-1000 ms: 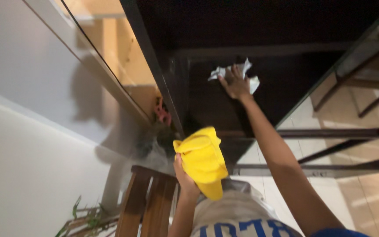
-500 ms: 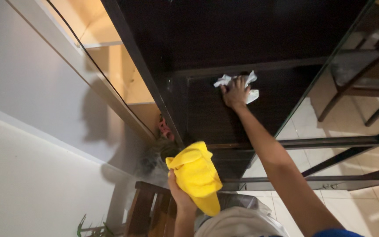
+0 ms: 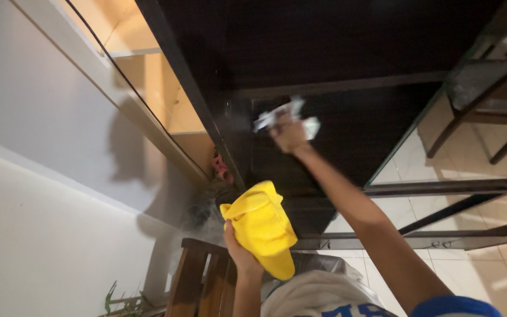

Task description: The person wipes the inside shelves and the exterior glass doors of a dark cabinet using a cloth and a spray bottle.

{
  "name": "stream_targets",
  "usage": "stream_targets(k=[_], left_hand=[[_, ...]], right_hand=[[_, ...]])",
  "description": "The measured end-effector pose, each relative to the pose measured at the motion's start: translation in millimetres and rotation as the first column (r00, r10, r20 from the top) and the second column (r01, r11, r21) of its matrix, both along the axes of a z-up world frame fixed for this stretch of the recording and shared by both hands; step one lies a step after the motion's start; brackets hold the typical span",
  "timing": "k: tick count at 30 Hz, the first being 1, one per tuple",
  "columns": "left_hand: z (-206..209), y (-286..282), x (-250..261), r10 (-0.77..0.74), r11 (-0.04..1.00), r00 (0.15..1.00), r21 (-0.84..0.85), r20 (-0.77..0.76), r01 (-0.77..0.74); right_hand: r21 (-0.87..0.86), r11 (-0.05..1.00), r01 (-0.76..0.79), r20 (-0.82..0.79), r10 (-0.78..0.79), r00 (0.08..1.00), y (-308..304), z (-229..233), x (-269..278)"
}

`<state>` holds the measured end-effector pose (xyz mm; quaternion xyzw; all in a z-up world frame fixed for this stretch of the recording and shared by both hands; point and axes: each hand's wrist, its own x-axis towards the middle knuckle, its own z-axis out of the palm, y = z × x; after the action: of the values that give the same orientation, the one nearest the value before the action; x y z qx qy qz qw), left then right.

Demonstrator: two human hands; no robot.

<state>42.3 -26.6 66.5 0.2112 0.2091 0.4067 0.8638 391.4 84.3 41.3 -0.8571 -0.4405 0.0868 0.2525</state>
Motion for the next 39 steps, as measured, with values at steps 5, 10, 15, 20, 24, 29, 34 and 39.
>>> stream_targets(k=[5, 10, 15, 20, 24, 29, 34, 39], left_hand=[[-3, 0, -12, 0.021, 0.996, 0.998, 0.089, -0.056, -0.016], [-2, -1, -12, -0.005, 1.0, 1.0, 0.021, -0.015, 0.006], [-2, -2, -15, -0.021, 1.0, 1.0, 0.011, -0.012, 0.021], [-2, -4, -19, 0.019, 0.999, 1.0, -0.035, 0.021, -0.018], [-3, -6, -20, 0.027, 0.999, 0.999, -0.032, -0.027, -0.028], [-7, -4, -19, 0.024, 1.0, 1.0, 0.015, 0.009, -0.024], [-11, -2, -19, 0.083, 0.995, 0.996, -0.049, 0.012, -0.082], [-14, -8, -30, 0.059, 0.998, 0.998, -0.031, 0.011, -0.059]], right_hand=[[-0.229, 0.885, 0.404, 0.169, -0.373, 0.912, -24, 53, 39], [-0.355, 0.803, 0.478, 0.231, -0.42, 0.878, 37, 43, 30], [-0.176, 0.936, 0.305, 0.282, -0.249, 0.927, 118, -28, 22], [0.091, 0.993, 0.075, 0.061, -0.081, 0.995, 119, -29, 18], [0.069, 0.997, 0.042, -0.38, -0.012, 0.925, 62, 5, -19], [-0.08, 0.96, -0.267, 0.001, 0.268, 0.963, -28, 7, -90], [-0.263, 0.859, -0.44, 0.022, 0.461, 0.887, -118, 28, -129], [-0.255, 0.943, -0.214, 0.108, 0.248, 0.963, -96, 60, -90]])
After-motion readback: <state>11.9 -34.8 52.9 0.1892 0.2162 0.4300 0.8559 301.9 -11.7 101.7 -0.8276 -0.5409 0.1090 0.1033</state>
